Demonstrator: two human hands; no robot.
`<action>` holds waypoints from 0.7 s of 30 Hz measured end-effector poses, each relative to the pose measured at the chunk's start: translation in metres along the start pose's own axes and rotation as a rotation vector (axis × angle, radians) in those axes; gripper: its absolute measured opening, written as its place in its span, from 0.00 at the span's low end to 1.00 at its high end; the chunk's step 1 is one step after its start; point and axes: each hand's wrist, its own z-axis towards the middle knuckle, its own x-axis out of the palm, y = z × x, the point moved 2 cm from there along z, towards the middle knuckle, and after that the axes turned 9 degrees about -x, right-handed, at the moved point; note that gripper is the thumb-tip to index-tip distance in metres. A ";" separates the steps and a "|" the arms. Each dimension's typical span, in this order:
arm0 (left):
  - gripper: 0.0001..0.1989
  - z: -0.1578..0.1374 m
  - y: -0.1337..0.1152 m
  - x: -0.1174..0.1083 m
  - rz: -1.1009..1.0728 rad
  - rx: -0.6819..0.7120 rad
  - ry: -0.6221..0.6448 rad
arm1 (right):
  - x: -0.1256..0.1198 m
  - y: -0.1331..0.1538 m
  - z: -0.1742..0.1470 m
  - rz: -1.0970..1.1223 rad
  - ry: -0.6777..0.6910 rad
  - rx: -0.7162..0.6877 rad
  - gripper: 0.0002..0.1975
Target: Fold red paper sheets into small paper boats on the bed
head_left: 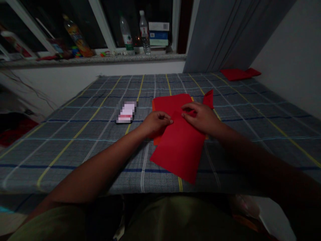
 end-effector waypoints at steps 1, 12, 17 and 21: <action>0.11 0.002 0.000 -0.002 -0.020 -0.017 -0.031 | 0.000 0.006 -0.001 -0.088 -0.045 -0.083 0.15; 0.02 0.011 -0.005 -0.011 0.489 0.132 -0.315 | 0.057 0.006 -0.014 -0.172 0.378 -0.266 0.31; 0.19 0.003 -0.008 -0.007 0.867 0.184 -0.330 | 0.069 -0.004 -0.017 -0.156 0.461 -0.260 0.30; 0.22 0.006 -0.004 -0.009 1.021 0.222 -0.305 | 0.070 -0.003 -0.017 -0.170 0.492 -0.252 0.31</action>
